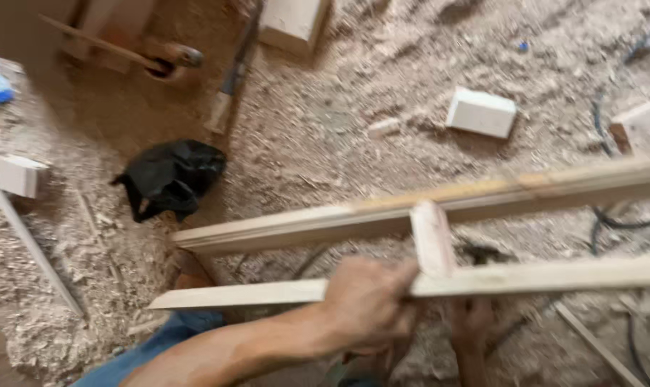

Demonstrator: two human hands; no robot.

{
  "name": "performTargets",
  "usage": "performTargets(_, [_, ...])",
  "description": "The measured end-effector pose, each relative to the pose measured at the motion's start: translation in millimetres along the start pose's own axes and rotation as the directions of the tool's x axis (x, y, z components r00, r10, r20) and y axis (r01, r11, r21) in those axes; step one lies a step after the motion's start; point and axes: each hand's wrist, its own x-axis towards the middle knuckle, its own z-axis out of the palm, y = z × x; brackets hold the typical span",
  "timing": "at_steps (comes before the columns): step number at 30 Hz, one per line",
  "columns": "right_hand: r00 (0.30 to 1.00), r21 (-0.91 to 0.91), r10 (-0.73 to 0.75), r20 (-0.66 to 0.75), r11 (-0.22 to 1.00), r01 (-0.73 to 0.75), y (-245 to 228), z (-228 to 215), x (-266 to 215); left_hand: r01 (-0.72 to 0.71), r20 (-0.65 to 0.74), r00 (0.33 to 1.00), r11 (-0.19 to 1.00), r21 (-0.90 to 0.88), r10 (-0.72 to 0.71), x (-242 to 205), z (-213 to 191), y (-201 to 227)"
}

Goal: The person smooths a long wooden plank with an electric sander, then aligns and hammers smaller wooden blocks onto the plank to assemble a frame-like structure.

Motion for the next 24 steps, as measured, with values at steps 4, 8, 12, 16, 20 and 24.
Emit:
performTargets(4, [0.994, -0.155, 0.048, 0.098, 0.987, -0.032, -32, -1, 43, 0.09, -0.06, 0.995, 0.99, 0.113, -0.083, -16, 7, -45])
performTargets(8, [0.961, -0.005, 0.19, 0.201, 0.981, -0.193, -68, 10, 90, 0.137, -0.134, 0.985, 0.965, 0.222, -0.109, -52, -6, -86])
performTargets(12, [0.986, -0.264, -0.081, 0.145, 0.957, 0.117, -74, 23, 114, 0.212, -0.246, 0.961, 0.912, 0.351, -0.128, -95, -12, -104])
performTargets(16, [0.968, -0.352, -0.249, 0.034, 0.903, 0.245, -63, 40, 122, 0.322, -0.319, 0.93, 0.829, 0.457, -0.185, -130, -8, -126])
performTargets(20, [0.955, -0.323, -0.294, -0.036, 0.908, 0.268, -53, 42, 119, 0.363, -0.381, 0.91, 0.762, 0.537, -0.165, -178, -10, -145])
performTargets(24, [0.972, -0.212, -0.234, -0.018, 0.951, 0.225, -49, 38, 121, 0.483, -0.46, 0.849, 0.736, 0.474, -0.262, -225, -4, -152])
